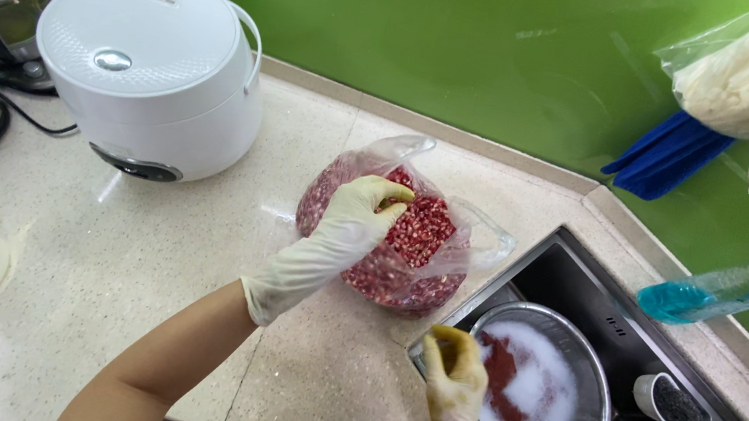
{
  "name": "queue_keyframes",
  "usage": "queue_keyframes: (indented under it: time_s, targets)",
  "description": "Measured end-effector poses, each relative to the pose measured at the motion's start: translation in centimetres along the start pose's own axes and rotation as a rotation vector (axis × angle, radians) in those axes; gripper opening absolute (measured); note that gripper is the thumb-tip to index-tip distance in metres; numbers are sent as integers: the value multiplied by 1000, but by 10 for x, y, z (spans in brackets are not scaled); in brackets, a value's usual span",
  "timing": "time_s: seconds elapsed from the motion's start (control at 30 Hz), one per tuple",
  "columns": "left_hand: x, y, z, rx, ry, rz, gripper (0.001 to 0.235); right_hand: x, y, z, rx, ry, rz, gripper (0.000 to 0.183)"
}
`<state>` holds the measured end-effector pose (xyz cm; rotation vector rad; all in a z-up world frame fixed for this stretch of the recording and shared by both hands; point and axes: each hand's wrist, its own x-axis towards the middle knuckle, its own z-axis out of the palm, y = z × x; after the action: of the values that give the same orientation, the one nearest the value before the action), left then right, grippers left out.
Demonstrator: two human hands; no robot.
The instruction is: The person puts on gloves, pours pomegranate seeds from a colander into a plastic bag, and picks up spilled seeds from the floor by hand.
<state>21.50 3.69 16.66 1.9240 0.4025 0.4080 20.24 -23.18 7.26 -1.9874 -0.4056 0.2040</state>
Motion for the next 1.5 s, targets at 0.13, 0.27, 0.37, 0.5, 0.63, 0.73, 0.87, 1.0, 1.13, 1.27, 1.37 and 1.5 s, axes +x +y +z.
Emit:
queue_keyframes:
  time_s: [0.13, 0.27, 0.37, 0.5, 0.63, 0.73, 0.87, 1.0, 1.13, 1.27, 1.37, 1.5]
  targets:
    - [27, 21, -3, 467, 333, 468, 30, 60, -38, -31, -20, 241, -259, 74]
    - [77, 28, -11, 466, -78, -243, 34, 136, -57, -45, -96, 160, -280, 70]
    - [80, 32, -24, -291, -222, -280, 29, 179, -69, -55, 276, -182, 23, 35]
    - [81, 86, -52, -70, -163, -351, 25, 176, -111, -67, 325, -298, 134, 24]
    - [51, 149, -59, -37, -120, -258, 29, 112, -186, -69, -220, -402, -243, 24]
    - [28, 198, -46, -83, -272, -82, 32, 74, -243, -78, 118, -569, -366, 16]
    - [0, 240, -27, -108, -466, 48, 30, 34, -283, -102, -163, -559, -303, 12]
    - [-19, 228, 2, -211, -700, 136, 22, 11, -271, -120, -166, -631, -449, 14]
    - [-41, 192, 20, -200, -714, 39, 13, -18, -234, -119, -133, -705, -299, 15]
    - [-70, 188, 24, -221, -845, -30, 15, -49, -216, -117, 9, -738, -387, 12]
    - [-80, 200, 4, -247, -814, -40, 20, -58, -210, -126, 11, -740, -485, 11]
    - [-90, 201, -43, -234, -606, -77, 28, -58, -179, -147, 78, -768, -736, 17]
